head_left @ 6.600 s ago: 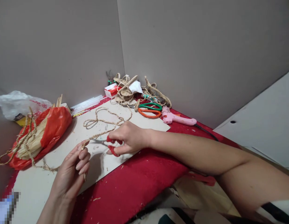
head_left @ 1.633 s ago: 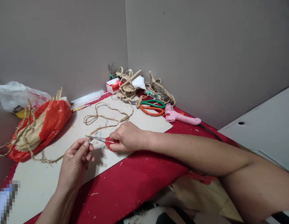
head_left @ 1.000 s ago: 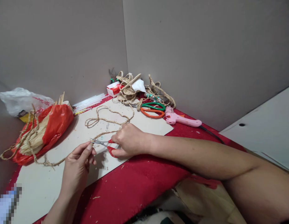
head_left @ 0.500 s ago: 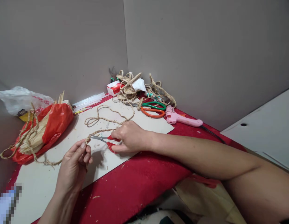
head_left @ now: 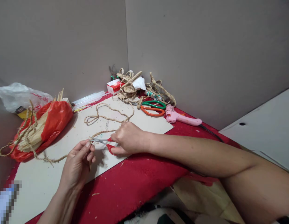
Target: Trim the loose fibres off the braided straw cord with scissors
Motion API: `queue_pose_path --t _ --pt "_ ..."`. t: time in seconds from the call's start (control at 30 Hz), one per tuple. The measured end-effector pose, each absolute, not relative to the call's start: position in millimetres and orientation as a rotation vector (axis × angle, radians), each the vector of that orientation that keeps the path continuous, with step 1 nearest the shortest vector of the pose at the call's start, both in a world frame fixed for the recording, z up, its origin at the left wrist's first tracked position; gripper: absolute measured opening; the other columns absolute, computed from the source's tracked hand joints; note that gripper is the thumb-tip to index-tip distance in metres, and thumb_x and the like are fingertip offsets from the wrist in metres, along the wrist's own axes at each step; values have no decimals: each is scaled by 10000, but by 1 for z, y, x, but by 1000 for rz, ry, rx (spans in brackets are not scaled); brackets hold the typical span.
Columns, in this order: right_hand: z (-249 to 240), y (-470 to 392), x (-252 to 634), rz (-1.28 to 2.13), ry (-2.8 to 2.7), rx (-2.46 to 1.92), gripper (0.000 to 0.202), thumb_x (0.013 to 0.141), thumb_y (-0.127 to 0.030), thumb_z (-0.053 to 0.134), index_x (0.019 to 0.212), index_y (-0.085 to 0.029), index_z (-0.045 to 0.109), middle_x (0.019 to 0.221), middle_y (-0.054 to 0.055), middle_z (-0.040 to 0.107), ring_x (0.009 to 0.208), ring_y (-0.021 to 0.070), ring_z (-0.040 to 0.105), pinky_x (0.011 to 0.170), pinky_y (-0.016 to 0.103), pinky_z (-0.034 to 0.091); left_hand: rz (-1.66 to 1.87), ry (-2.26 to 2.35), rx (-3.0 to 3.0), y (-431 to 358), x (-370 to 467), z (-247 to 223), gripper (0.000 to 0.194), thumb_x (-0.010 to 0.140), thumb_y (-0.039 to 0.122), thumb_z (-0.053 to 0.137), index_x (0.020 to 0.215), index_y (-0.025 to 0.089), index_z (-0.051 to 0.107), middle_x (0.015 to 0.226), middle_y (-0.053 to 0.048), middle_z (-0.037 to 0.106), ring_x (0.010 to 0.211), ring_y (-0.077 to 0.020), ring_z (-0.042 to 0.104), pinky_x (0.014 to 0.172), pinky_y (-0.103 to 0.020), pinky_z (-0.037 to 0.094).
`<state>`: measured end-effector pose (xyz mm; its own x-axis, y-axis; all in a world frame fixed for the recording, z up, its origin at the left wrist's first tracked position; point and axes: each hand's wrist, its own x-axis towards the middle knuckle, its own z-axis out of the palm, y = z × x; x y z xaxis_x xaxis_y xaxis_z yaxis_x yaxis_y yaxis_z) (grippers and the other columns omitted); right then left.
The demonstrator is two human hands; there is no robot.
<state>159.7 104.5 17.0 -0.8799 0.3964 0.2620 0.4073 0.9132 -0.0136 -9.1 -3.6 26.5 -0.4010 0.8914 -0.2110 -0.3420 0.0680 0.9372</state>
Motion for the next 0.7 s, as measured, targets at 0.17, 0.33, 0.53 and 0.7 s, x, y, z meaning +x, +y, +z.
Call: queue_pose_path --t 0.17,0.33,0.53,0.7 --pt "19 105 158 15 -2876 -591 380 858 -448 452 788 -162 692 724 85 717 639 177 618 543 268 252 1560 1319 608 -2 -12 23 131 661 183 771 737 137 675 620 9 560 452 -46 358 440 -166 400" --pt "16 108 159 37 -2809 -539 344 882 -397 431 806 -177 684 736 57 716 608 148 584 537 258 242 1576 1286 578 -3 -13 26 158 671 180 768 800 147 682 625 13 556 459 -44 370 435 -155 396" --pt "15 110 162 18 -2711 -538 424 827 -533 445 812 -175 671 707 55 707 620 165 600 545 262 238 1574 1252 552 -4 -12 30 151 690 173 755 808 143 665 679 6 586 460 -40 383 434 -154 405" --pt "13 109 162 -110 -2738 -508 465 831 -549 430 874 -144 655 755 95 706 654 198 622 619 301 326 1560 1241 533 -5 -11 30 171 692 168 754 841 145 672 676 8 598 460 -44 405 469 -176 445"
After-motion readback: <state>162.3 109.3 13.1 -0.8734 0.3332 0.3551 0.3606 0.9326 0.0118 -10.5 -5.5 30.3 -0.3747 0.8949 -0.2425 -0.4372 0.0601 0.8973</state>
